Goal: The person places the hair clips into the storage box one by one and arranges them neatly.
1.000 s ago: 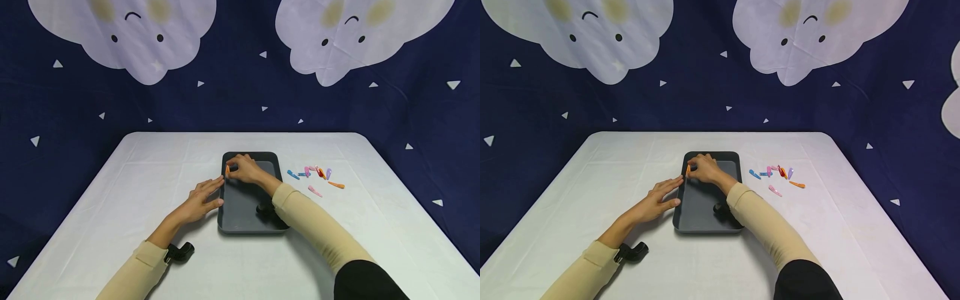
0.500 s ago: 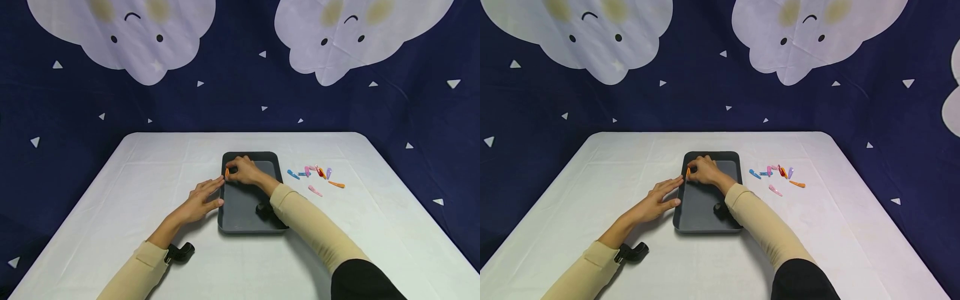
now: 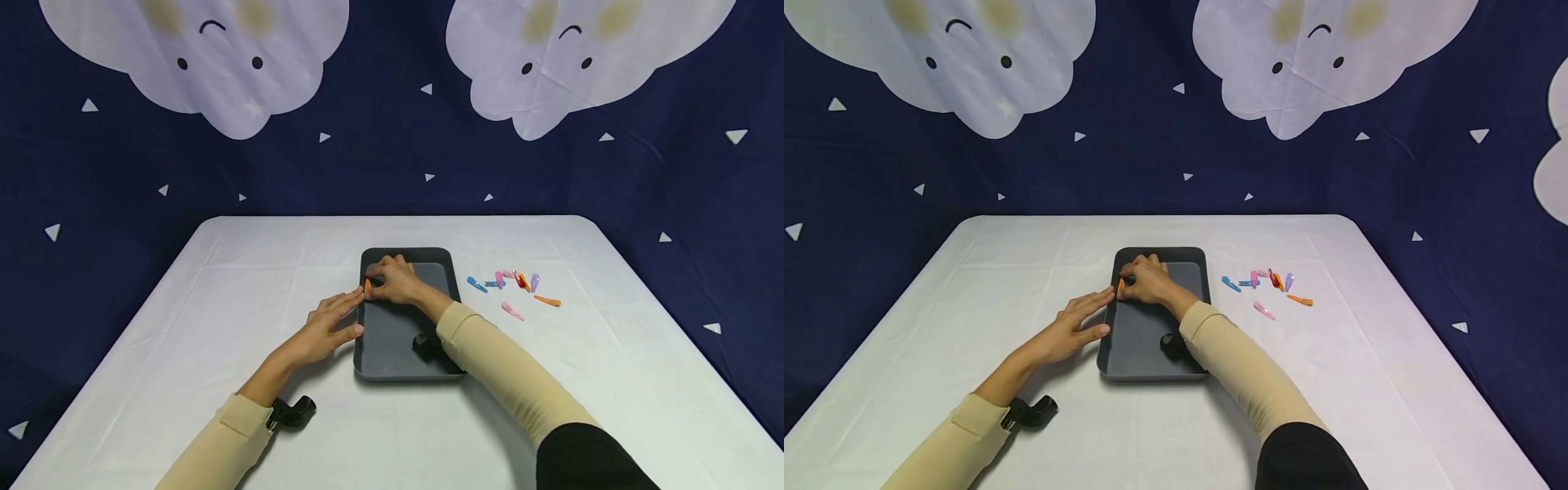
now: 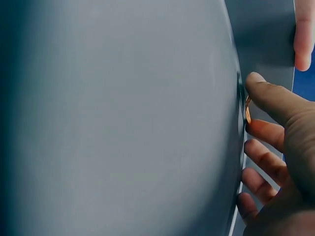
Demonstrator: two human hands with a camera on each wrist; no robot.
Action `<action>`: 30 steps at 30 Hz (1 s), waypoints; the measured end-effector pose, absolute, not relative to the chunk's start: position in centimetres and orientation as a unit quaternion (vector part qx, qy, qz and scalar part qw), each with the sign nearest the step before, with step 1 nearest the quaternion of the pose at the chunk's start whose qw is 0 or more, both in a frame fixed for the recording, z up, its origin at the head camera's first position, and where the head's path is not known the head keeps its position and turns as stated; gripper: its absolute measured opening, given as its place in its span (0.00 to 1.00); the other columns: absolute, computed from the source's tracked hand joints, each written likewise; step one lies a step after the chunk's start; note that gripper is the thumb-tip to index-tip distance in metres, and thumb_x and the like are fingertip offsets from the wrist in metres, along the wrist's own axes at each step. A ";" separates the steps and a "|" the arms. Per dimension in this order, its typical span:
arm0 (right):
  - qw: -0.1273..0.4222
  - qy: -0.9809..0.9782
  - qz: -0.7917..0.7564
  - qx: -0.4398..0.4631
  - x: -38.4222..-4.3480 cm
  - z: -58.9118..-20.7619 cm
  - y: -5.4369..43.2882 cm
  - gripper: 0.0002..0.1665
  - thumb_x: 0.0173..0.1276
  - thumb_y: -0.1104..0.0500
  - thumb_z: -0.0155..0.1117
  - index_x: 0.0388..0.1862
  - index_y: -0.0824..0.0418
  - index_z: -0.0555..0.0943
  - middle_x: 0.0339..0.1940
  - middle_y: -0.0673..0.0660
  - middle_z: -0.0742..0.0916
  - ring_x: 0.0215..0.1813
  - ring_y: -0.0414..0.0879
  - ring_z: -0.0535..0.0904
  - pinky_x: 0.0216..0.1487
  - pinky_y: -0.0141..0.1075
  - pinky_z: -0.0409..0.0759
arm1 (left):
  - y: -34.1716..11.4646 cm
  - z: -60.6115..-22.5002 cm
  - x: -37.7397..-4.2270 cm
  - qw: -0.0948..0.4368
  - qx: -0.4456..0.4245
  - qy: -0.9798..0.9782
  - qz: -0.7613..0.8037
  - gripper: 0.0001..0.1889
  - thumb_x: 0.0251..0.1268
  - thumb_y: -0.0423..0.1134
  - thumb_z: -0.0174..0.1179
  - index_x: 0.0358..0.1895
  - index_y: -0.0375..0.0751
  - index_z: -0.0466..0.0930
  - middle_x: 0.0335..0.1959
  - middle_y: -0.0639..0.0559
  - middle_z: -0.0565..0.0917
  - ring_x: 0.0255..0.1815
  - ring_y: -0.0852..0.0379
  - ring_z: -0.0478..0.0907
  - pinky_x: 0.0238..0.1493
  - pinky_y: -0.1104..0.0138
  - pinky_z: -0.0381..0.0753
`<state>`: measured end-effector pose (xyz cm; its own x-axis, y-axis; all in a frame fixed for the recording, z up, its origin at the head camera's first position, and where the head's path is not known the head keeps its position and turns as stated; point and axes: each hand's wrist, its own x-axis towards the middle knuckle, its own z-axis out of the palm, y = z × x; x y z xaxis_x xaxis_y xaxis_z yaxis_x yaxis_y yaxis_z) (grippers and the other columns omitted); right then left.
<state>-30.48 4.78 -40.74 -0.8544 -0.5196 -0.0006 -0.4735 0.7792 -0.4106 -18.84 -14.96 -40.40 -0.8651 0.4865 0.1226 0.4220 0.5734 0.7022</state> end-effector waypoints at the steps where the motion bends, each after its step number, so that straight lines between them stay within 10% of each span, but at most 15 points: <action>1: 0.056 0.942 -0.199 -0.265 -30.5 -40.8 4.7 0.32 0.57 0.42 0.69 0.60 0.50 0.78 0.60 0.55 0.76 0.61 0.53 0.65 0.60 0.48 0.61 | -15.0 -40.4 -18.8 0.042 0.256 0.886 0.384 0.33 0.67 0.46 0.56 0.73 0.46 0.57 0.76 0.51 0.55 0.75 0.40 0.48 0.64 0.35 0.46; 30: 0.059 0.942 -0.198 -0.265 -30.4 -40.7 4.9 0.35 0.56 0.40 0.69 0.62 0.51 0.76 0.60 0.55 0.76 0.60 0.52 0.65 0.59 0.47 0.62 | -15.0 -40.5 -18.9 0.043 0.252 0.885 0.388 0.33 0.67 0.47 0.56 0.73 0.45 0.57 0.76 0.51 0.56 0.75 0.39 0.47 0.64 0.35 0.44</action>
<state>-30.35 4.89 -40.70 -0.8524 -0.5229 -0.0065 -0.4761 0.7812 -0.4038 -18.86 -14.96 -40.50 -0.8693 0.4795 0.1198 0.4128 0.5713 0.7094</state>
